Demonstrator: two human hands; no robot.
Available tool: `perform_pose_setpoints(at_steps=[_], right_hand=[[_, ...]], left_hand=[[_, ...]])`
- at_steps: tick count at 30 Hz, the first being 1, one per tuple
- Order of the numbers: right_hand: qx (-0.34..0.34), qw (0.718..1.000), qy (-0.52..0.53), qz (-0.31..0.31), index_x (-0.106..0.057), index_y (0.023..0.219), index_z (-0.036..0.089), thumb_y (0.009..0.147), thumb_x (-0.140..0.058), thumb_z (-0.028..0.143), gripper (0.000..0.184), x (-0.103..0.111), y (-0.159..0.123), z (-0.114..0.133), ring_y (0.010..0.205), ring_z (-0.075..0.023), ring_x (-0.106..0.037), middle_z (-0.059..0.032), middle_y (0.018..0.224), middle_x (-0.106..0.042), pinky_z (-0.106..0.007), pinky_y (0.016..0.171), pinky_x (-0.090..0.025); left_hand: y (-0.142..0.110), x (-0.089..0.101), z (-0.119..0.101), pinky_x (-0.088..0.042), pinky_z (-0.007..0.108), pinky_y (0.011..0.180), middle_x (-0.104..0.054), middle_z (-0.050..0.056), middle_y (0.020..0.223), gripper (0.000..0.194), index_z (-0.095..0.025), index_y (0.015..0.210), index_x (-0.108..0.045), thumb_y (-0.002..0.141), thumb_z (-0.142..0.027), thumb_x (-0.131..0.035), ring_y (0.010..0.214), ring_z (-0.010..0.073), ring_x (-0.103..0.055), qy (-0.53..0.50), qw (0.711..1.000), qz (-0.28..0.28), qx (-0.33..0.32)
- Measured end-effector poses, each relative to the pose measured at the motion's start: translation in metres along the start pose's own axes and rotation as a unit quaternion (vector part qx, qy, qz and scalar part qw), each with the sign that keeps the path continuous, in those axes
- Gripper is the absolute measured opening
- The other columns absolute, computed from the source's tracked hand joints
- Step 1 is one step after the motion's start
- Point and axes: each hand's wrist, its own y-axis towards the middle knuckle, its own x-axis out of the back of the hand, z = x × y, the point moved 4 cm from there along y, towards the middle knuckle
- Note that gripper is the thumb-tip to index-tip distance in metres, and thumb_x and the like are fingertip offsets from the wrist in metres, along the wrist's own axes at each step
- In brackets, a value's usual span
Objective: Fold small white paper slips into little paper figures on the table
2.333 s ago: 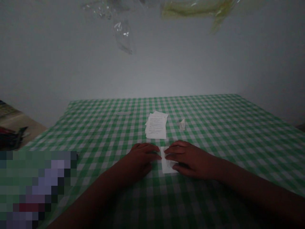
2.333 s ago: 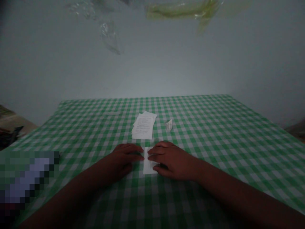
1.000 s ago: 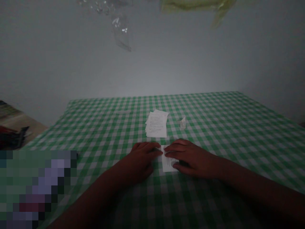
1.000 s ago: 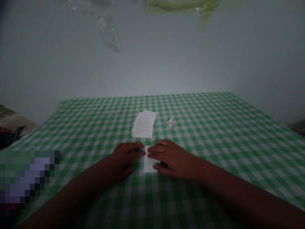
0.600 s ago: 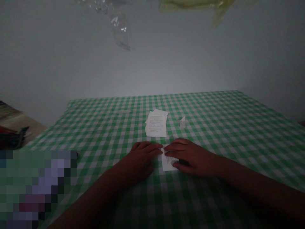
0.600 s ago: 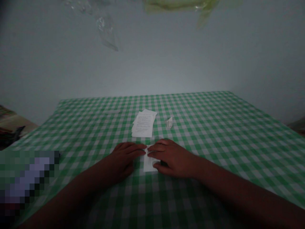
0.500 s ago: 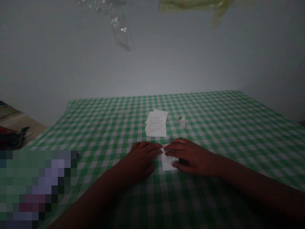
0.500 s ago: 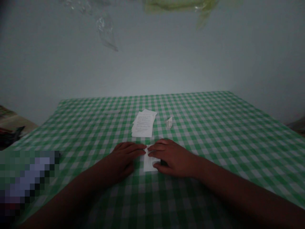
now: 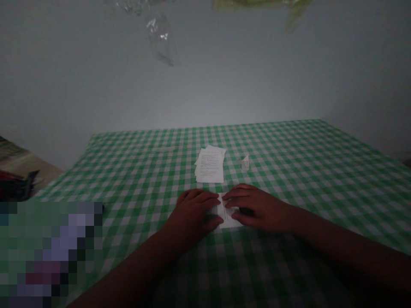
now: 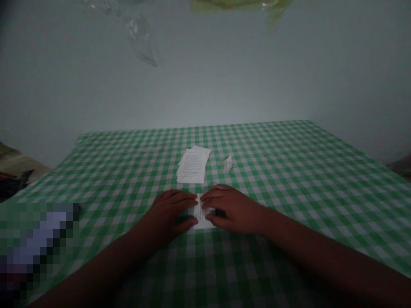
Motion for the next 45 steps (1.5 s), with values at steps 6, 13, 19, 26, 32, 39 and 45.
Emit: perform_pose_setpoints(at_steps=[6,13,19,26,32,39,45], right_hand=[[-0.022,0.997,-0.033,-0.059,-0.071,0.102,0.02,0.093,-0.057,0.024,0.017,0.0,0.0,-0.015,0.101,-0.0208,-0.062,-0.0065,0.104,-0.071,-0.04,0.092,-0.047],[-0.025,0.999,-0.048,-0.005,-0.07,0.103,0.02,0.089,-0.061,0.022,0.017,0.006,0.0,-0.014,0.107,-0.0218,-0.059,-0.007,0.111,-0.068,-0.041,0.097,-0.044],[-0.026,0.998,-0.048,0.022,-0.064,0.119,0.019,0.084,-0.066,0.028,0.036,0.009,-0.003,-0.013,0.115,-0.0242,-0.054,-0.01,0.12,-0.064,-0.043,0.101,-0.041],[-0.039,0.997,-0.045,0.053,-0.06,0.124,0.017,0.078,-0.071,0.035,0.051,0.013,-0.005,-0.006,0.118,-0.0264,-0.051,-0.0124,0.126,-0.059,-0.044,0.104,-0.039],[-0.038,0.997,-0.052,0.047,-0.059,0.124,0.015,0.076,-0.071,0.03,0.052,0.014,-0.007,-0.004,0.118,-0.0269,-0.05,-0.0134,0.127,-0.058,-0.045,0.105,-0.038],[-0.05,0.998,-0.043,-0.011,-0.065,0.111,0.018,0.082,-0.065,0.02,0.029,0.008,-0.002,-0.014,0.109,-0.0224,-0.056,-0.0092,0.114,-0.065,-0.04,0.097,-0.044],[-0.06,0.994,-0.059,-0.074,-0.067,0.097,0.017,0.088,-0.059,0.018,0.012,0.005,0.0,-0.021,0.1,-0.0209,-0.06,-0.0082,0.102,-0.068,-0.038,0.09,-0.048]], left_hand=[[-0.001,-0.001,0.001,-0.03,0.049,0.106,-0.062,0.001,0.131,0.041,-0.027,0.12,-0.062,0.082,-0.041,-0.071,0.121,0.0274,-0.049,-0.006,1.0,-0.01,0.001],[0.0,0.001,0.0,-0.03,0.049,0.106,-0.062,0.001,0.13,0.039,-0.027,0.119,-0.062,0.082,-0.041,-0.07,0.12,0.0273,-0.05,-0.01,1.0,-0.008,0.005],[0.0,0.001,0.001,-0.029,0.047,0.105,-0.062,-0.001,0.13,0.039,-0.028,0.119,-0.062,0.083,-0.041,-0.07,0.12,0.0261,-0.049,-0.007,1.0,-0.007,0.003],[0.0,0.002,0.004,-0.03,0.046,0.105,-0.062,-0.002,0.131,0.036,-0.03,0.117,-0.063,0.084,-0.043,-0.068,0.121,0.0257,-0.049,-0.005,1.0,0.003,0.008],[-0.001,0.004,0.0,-0.031,0.045,0.105,-0.061,-0.002,0.131,0.037,-0.029,0.117,-0.062,0.083,-0.041,-0.069,0.121,0.0248,-0.05,-0.006,1.0,-0.002,0.001],[-0.002,0.006,-0.002,-0.031,0.045,0.105,-0.061,-0.003,0.131,0.041,-0.03,0.119,-0.061,0.08,-0.04,-0.071,0.121,0.0248,-0.049,-0.007,1.0,0.002,0.004],[-0.001,0.005,-0.002,-0.031,0.046,0.105,-0.061,-0.002,0.131,0.04,-0.029,0.117,-0.062,0.08,-0.039,-0.07,0.121,0.026,-0.049,-0.01,1.0,-0.003,0.001]])
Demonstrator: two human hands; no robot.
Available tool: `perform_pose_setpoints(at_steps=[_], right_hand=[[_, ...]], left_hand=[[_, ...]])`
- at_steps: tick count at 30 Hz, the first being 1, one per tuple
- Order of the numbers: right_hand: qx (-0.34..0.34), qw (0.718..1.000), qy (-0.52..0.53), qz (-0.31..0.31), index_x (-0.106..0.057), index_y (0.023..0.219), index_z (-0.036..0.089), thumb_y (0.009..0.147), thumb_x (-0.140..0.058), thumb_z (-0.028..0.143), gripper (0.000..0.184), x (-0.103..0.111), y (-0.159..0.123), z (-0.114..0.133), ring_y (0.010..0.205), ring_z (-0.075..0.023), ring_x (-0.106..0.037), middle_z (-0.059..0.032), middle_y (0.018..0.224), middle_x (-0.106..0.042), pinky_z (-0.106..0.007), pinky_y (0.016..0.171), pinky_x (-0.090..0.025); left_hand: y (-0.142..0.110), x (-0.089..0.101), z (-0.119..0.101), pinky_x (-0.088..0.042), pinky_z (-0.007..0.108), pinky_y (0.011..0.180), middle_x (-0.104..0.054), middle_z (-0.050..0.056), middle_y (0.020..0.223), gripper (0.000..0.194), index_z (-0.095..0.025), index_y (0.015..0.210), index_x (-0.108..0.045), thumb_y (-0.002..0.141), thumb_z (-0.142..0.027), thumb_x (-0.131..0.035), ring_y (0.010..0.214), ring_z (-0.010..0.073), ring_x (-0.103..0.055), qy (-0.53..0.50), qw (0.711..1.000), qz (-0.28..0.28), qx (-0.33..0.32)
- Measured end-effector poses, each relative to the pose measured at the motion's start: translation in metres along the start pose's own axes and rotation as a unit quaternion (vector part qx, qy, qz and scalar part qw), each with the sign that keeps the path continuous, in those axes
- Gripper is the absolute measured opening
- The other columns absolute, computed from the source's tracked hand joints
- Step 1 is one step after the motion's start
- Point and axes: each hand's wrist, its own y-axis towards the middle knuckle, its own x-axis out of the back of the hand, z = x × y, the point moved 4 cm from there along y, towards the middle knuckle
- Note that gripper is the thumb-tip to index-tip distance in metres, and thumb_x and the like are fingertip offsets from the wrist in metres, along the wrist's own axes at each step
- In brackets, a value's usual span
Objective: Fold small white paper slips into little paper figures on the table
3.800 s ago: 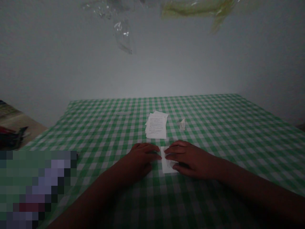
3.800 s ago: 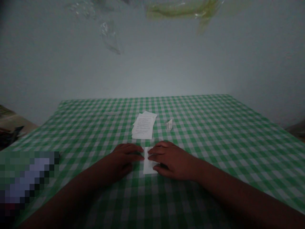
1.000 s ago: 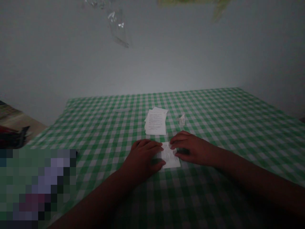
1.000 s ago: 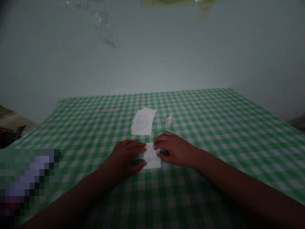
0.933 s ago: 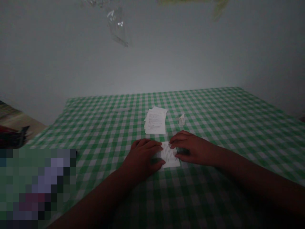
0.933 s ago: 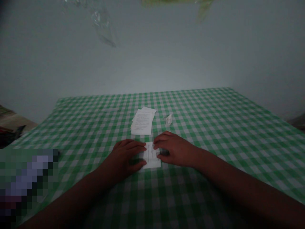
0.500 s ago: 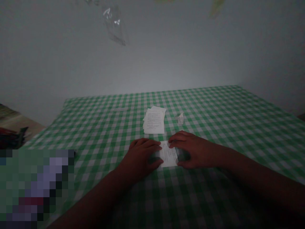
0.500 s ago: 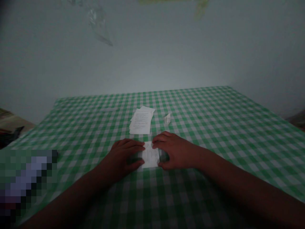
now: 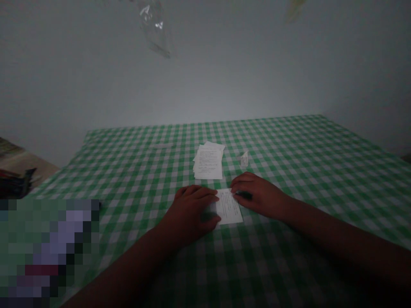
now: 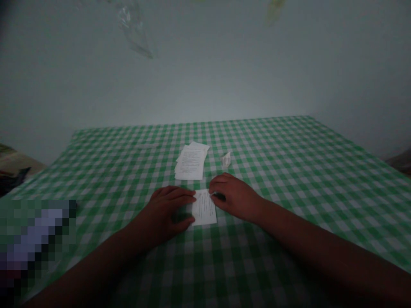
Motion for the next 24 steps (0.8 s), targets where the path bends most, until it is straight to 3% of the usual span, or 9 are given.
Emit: perform_pose_setpoints(at_steps=[10,18,24], right_hand=[[-0.038,0.998,-0.035,-0.024,-0.065,0.086,0.017,0.088,-0.057,0.014,0.009,-0.004,0.006,-0.007,0.092,-0.02,-0.06,-0.0063,0.091,-0.068,-0.037,0.087,-0.048],[0.022,0.999,-0.021,0.043,-0.067,0.106,0.017,0.086,-0.063,0.024,0.021,0.007,-0.002,0.002,0.105,-0.0235,-0.057,-0.0109,0.11,-0.065,-0.041,0.092,-0.048],[0.104,0.987,-0.063,0.104,-0.073,0.094,0.019,0.091,-0.058,0.025,0.017,0.011,-0.005,0.026,0.11,-0.0251,-0.056,-0.0092,0.111,-0.068,-0.044,0.097,-0.042]], left_hand=[[0.0,0.0,-0.002,-0.03,0.047,0.106,-0.06,-0.001,0.131,0.046,-0.029,0.124,-0.058,0.081,-0.039,-0.068,0.12,0.0262,-0.048,0.006,1.0,0.005,0.0],[-0.002,0.0,-0.005,-0.029,0.051,0.106,-0.057,0.0,0.134,0.048,-0.033,0.131,-0.055,0.084,-0.036,-0.063,0.122,0.0282,-0.045,0.024,1.0,0.018,-0.009],[-0.003,0.002,-0.008,-0.029,0.051,0.107,-0.057,0.001,0.132,0.048,-0.032,0.131,-0.055,0.083,-0.034,-0.063,0.121,0.0281,-0.046,0.025,0.999,0.02,-0.017]])
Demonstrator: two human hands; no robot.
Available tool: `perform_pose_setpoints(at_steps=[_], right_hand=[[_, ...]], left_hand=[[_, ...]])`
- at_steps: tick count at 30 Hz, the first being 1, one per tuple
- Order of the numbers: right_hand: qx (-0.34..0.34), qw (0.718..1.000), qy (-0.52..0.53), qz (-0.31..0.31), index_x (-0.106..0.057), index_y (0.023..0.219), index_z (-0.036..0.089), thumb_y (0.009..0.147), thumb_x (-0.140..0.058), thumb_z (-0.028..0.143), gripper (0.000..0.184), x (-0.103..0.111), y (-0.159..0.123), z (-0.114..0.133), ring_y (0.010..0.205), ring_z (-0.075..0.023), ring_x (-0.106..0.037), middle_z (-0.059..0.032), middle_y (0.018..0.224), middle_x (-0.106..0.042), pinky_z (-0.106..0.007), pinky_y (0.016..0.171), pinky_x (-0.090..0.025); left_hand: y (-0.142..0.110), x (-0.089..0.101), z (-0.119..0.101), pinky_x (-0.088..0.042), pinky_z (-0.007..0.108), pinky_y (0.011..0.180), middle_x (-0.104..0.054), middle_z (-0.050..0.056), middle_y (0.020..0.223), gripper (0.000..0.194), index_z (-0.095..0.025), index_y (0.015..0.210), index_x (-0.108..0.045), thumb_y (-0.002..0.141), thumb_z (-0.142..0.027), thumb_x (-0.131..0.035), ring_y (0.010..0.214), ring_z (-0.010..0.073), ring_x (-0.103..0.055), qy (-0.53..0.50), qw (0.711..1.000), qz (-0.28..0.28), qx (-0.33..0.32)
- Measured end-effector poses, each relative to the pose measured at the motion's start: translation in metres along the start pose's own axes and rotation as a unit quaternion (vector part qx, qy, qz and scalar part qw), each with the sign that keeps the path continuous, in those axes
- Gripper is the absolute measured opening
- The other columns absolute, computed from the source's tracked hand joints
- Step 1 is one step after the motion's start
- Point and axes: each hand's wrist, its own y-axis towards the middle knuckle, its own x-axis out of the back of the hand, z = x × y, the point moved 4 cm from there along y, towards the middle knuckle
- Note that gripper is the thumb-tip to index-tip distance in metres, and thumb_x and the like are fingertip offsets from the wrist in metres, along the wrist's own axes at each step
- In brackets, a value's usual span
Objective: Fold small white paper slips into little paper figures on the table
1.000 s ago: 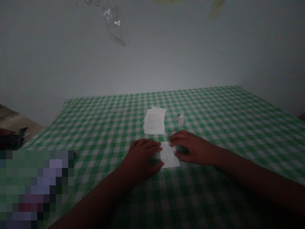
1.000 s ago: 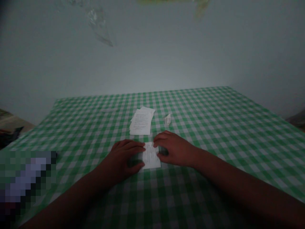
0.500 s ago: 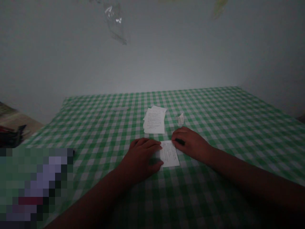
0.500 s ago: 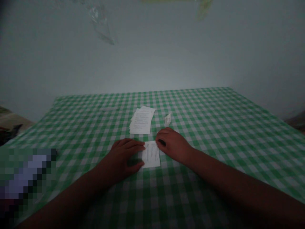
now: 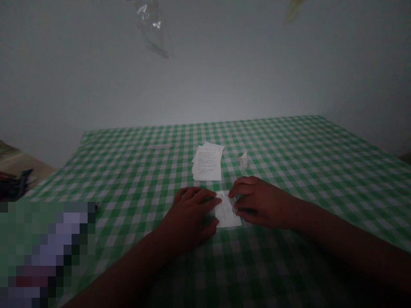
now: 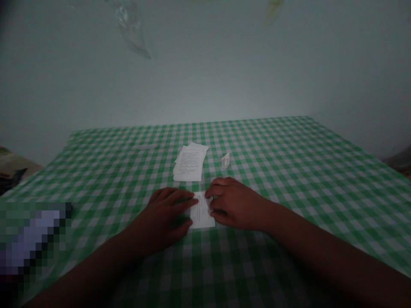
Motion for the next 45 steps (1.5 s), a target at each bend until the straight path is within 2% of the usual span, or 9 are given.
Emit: perform_pose_setpoints(at_steps=[5,12,18,22,30,35,37,40,45], right_hand=[[-0.021,0.999,0.035,0.026,-0.066,0.114,0.018,0.092,-0.054,0.021,0.025,-0.007,0.002,0.007,0.112,-0.0225,-0.057,-0.0076,0.116,-0.068,-0.043,0.1,-0.041],[-0.04,0.997,0.041,0.06,-0.07,0.093,0.018,0.091,-0.056,0.02,0.015,0.002,0.0,0.001,0.094,-0.02,-0.062,-0.006,0.095,-0.07,-0.037,0.09,-0.045],[-0.097,0.995,0.024,0.002,-0.069,0.084,0.016,0.089,-0.056,0.016,0.014,-0.008,0.004,-0.012,0.088,-0.0185,-0.06,-0.0063,0.09,-0.066,-0.033,0.083,-0.046],[-0.14,0.99,0.009,-0.033,-0.069,0.082,0.016,0.088,-0.057,0.014,0.014,-0.013,0.008,-0.022,0.087,-0.0193,-0.059,-0.0065,0.09,-0.065,-0.033,0.081,-0.047],[-0.168,0.984,-0.064,-0.02,-0.069,0.082,0.016,0.092,-0.053,0.018,0.018,-0.014,0.014,-0.029,0.086,-0.02,-0.057,-0.0065,0.087,-0.064,-0.034,0.079,-0.045],[-0.166,0.979,-0.121,0.003,-0.067,0.084,0.017,0.09,-0.056,0.022,0.013,-0.011,0.013,-0.022,0.087,-0.022,-0.056,-0.0068,0.09,-0.063,-0.037,0.079,-0.044],[-0.173,0.979,-0.109,0.009,-0.065,0.088,0.017,0.088,-0.059,0.025,0.01,-0.008,0.011,-0.015,0.087,-0.0224,-0.056,-0.0069,0.092,-0.063,-0.038,0.079,-0.045],[-0.185,0.979,-0.081,0.01,-0.062,0.096,0.016,0.083,-0.063,0.027,0.017,-0.003,0.007,-0.003,0.089,-0.0236,-0.056,-0.0082,0.099,-0.061,-0.038,0.077,-0.047],[-0.182,0.982,-0.042,0.018,-0.057,0.094,0.018,0.081,-0.064,0.028,0.018,-0.001,0.002,0.01,0.087,-0.0229,-0.057,-0.0086,0.1,-0.059,-0.036,0.073,-0.048]], left_hand=[[0.0,0.002,-0.001,-0.029,0.05,0.107,-0.058,0.0,0.131,0.047,-0.033,0.128,-0.056,0.082,-0.032,-0.064,0.12,0.0277,-0.047,-0.003,1.0,-0.004,-0.002],[0.0,0.0,0.001,-0.027,0.05,0.108,-0.059,0.0,0.131,0.047,-0.032,0.127,-0.058,0.08,-0.034,-0.066,0.121,0.0278,-0.047,-0.004,1.0,-0.008,0.005],[0.004,-0.003,-0.003,-0.025,0.054,0.107,-0.062,0.001,0.125,0.037,-0.03,0.119,-0.063,0.084,-0.041,-0.065,0.116,0.028,-0.05,-0.005,0.999,-0.029,0.036],[0.006,-0.004,-0.006,-0.023,0.056,0.107,-0.064,0.001,0.123,0.038,-0.03,0.118,-0.063,0.082,-0.044,-0.068,0.116,0.0287,-0.05,-0.003,0.999,-0.028,0.045],[0.007,-0.005,-0.005,-0.025,0.057,0.107,-0.064,0.001,0.121,0.039,-0.03,0.116,-0.065,0.08,-0.043,-0.07,0.114,0.0295,-0.051,-0.001,0.998,-0.029,0.046],[0.006,-0.004,-0.006,-0.021,0.059,0.108,-0.064,0.002,0.121,0.037,-0.031,0.115,-0.065,0.08,-0.044,-0.069,0.115,0.03,-0.051,-0.002,0.998,-0.029,0.05],[0.006,-0.004,-0.007,-0.019,0.06,0.108,-0.064,0.002,0.12,0.037,-0.031,0.114,-0.064,0.08,-0.044,-0.071,0.115,0.0298,-0.052,-0.002,0.998,-0.031,0.053],[0.007,-0.004,-0.008,-0.018,0.061,0.108,-0.065,0.001,0.118,0.042,-0.03,0.114,-0.063,0.077,-0.047,-0.073,0.113,0.0294,-0.052,0.0,0.998,-0.035,0.053],[0.009,-0.006,-0.012,-0.02,0.061,0.106,-0.065,0.002,0.113,0.041,-0.029,0.11,-0.064,0.078,-0.054,-0.072,0.11,0.0293,-0.053,0.025,0.997,-0.046,0.053]])
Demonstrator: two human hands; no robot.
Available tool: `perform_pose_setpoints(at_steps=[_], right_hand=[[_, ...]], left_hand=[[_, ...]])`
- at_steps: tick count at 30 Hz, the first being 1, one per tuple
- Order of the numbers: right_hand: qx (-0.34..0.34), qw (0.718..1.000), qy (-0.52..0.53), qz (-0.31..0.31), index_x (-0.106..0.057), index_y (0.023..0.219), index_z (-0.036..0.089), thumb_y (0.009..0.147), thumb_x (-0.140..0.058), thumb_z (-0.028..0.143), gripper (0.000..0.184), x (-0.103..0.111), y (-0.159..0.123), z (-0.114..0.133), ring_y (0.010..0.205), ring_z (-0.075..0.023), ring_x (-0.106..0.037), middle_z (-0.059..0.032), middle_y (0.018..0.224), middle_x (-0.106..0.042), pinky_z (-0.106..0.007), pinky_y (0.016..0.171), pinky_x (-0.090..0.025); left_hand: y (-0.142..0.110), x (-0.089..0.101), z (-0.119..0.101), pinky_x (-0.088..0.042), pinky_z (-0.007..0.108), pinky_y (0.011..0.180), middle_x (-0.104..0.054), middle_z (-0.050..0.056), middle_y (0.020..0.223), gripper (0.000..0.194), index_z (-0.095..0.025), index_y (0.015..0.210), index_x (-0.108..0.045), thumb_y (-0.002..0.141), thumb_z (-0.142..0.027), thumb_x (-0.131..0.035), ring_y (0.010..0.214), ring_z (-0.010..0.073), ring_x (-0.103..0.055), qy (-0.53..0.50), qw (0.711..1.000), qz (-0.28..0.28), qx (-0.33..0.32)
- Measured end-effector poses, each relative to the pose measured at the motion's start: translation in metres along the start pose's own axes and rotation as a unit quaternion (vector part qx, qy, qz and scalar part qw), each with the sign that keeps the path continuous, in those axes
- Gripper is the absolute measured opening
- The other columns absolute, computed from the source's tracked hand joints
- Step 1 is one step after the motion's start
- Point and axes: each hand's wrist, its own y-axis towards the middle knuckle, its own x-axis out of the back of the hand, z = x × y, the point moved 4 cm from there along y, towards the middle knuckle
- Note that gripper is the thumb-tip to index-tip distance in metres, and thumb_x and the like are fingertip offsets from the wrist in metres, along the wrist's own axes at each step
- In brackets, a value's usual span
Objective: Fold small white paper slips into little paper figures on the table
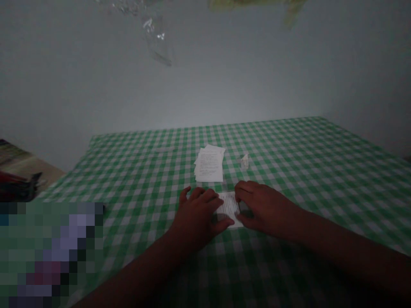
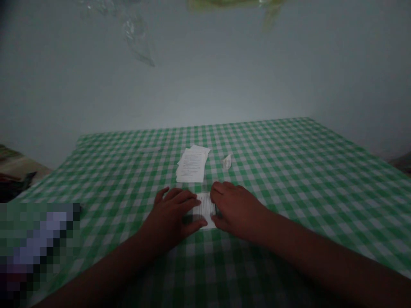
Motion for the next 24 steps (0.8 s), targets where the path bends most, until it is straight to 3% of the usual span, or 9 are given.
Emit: perform_pose_setpoints(at_steps=[6,13,24], right_hand=[[-0.034,0.998,-0.005,-0.045,-0.054,0.088,0.019,0.078,-0.064,0.026,0.016,-0.001,0.005,-0.012,0.081,-0.0207,-0.057,-0.0066,0.095,-0.058,-0.032,0.064,-0.046],[-0.083,0.994,-0.018,-0.073,-0.05,0.087,0.02,0.079,-0.067,0.03,0.021,-0.005,0.016,-0.031,0.084,-0.0214,-0.058,-0.0049,0.095,-0.056,-0.033,0.066,-0.046],[-0.098,0.99,-0.074,-0.07,-0.052,0.087,0.019,0.079,-0.067,0.033,0.023,0.0,0.021,-0.029,0.08,-0.0207,-0.058,-0.0069,0.097,-0.058,-0.031,0.059,-0.042]], left_hand=[[0.001,-0.002,-0.004,-0.022,0.062,0.105,-0.065,0.002,0.109,0.041,-0.028,0.107,-0.064,0.077,-0.054,-0.073,0.107,0.03,-0.053,0.023,1.0,-0.005,-0.003],[0.001,-0.002,-0.003,-0.022,0.061,0.106,-0.065,0.001,0.111,0.041,-0.028,0.108,-0.063,0.077,-0.051,-0.074,0.107,0.0293,-0.052,0.023,1.0,-0.011,-0.009],[0.002,0.0,-0.004,-0.022,0.062,0.104,-0.065,0.003,0.11,0.043,-0.026,0.108,-0.064,0.076,-0.054,-0.073,0.108,0.0302,-0.052,0.022,1.0,-0.012,-0.007]])
